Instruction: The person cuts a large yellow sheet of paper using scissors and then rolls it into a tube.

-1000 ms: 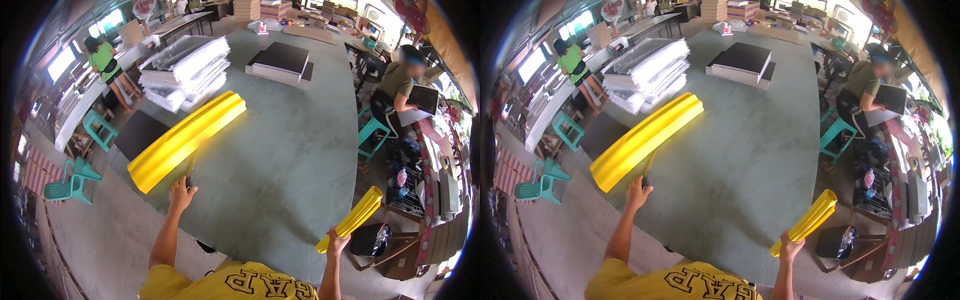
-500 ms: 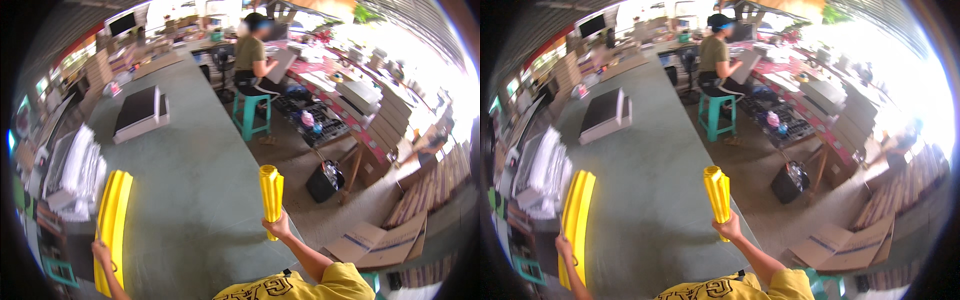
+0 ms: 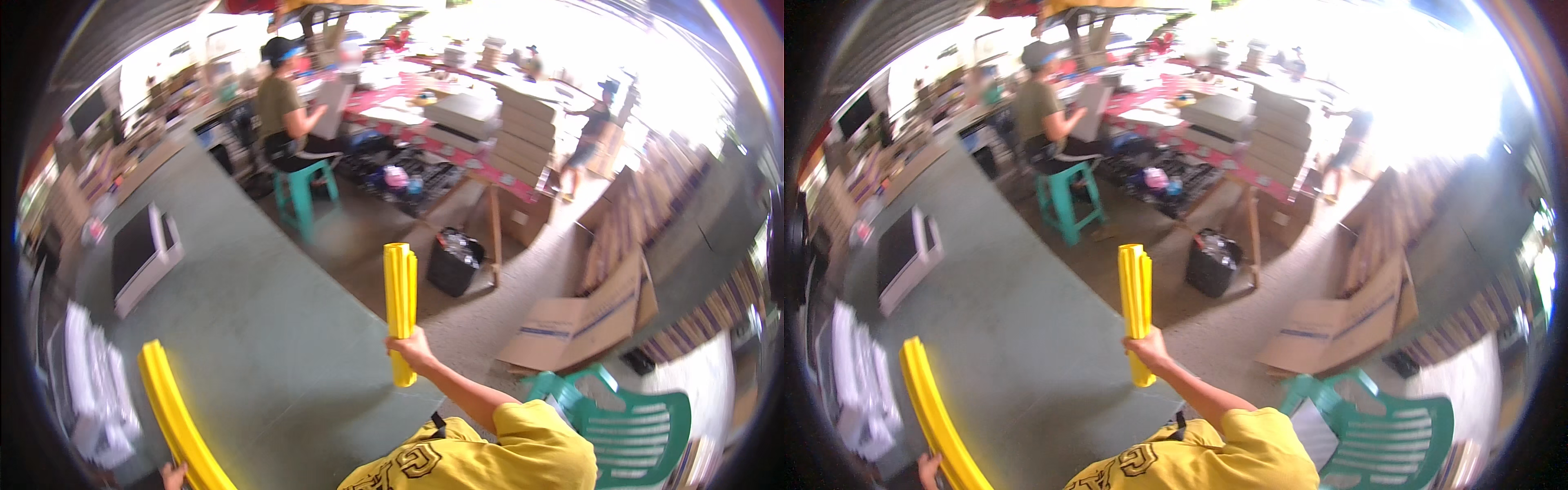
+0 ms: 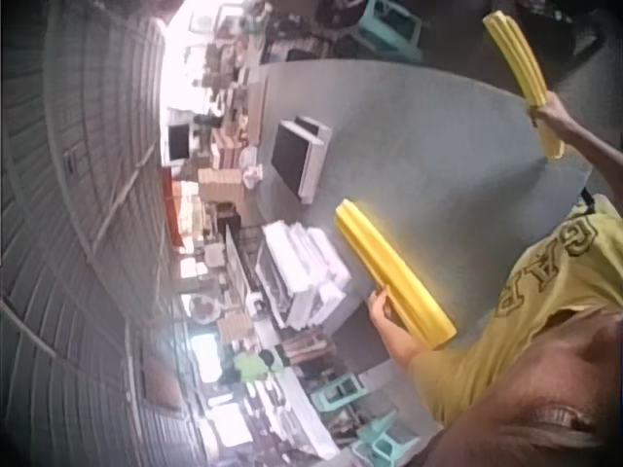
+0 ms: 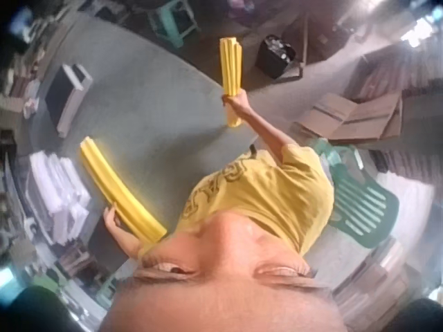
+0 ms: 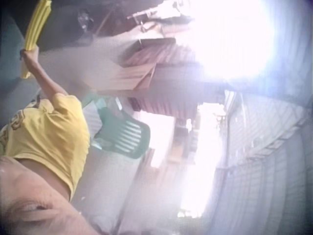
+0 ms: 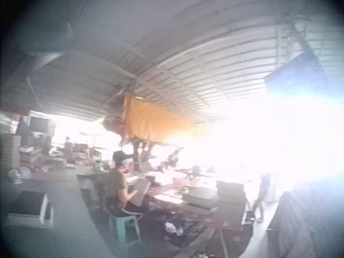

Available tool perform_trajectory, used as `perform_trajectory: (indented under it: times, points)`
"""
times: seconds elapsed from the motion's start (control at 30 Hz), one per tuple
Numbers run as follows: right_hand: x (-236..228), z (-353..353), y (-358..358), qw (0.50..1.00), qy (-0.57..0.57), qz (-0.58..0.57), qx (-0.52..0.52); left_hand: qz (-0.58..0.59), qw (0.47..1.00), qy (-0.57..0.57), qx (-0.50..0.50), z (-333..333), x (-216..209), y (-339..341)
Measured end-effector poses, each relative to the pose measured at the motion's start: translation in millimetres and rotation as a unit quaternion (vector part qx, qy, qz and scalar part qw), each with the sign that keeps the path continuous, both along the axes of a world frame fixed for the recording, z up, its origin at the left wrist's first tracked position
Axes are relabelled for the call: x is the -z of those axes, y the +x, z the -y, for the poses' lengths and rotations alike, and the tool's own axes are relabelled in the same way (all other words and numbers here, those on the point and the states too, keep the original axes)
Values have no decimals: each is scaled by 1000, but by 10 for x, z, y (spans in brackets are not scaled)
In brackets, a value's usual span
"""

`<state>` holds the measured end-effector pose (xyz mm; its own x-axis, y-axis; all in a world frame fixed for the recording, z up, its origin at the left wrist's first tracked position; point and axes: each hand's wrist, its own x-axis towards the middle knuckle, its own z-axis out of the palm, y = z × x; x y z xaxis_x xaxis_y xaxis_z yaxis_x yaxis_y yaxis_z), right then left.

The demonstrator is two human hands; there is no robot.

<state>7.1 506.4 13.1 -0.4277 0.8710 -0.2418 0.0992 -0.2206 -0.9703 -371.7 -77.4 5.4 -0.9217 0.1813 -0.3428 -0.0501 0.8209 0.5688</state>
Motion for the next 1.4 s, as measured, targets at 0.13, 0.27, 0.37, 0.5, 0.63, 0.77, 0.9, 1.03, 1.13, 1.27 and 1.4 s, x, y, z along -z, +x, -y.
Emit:
perform_trajectory:
  times: [0.13, 0.27, 0.37, 0.5, 0.63, 0.77, 0.9, 1.03, 1.13, 1.27, 1.4]
  points:
    - [-41, -126, 258, 996, -74, -36, 42, 4, 993, 116, -35, -703, 125, 266]
    - [-14, -139, 405, 993, -102, -48, 44, -17, 963, 267, -8, -1532, 160, 499]
    - [5, -115, 390, 991, -114, -64, 27, -45, 968, 246, 28, -2134, 361, 517]
    - [44, -54, 384, 993, -111, -41, -23, 6, 959, 274, 72, -3131, 465, 948]
    - [75, 5, 385, 990, -118, -29, -64, -13, 974, 223, 46, -3875, 293, 1609]
    - [101, -60, 470, 987, -135, -27, -89, -49, 970, 228, 72, -4261, 291, 2141]
    - [106, -40, 352, 982, -139, -55, -117, -134, 963, 221, 74, -3951, 588, 1746]
    - [227, 46, 264, 971, -205, -2, -125, -204, 942, 239, 117, -4020, -313, 1909]
    - [403, -34, 384, 951, -280, 31, -124, -354, 888, 152, 253, -4375, -282, 2016]
    - [390, 29, 435, 947, -276, -62, -149, -417, 873, -44, 250, -4521, 391, 2184]
    - [379, -47, 381, 958, -238, 25, -159, -363, 902, 41, 232, -4451, 368, 2133]
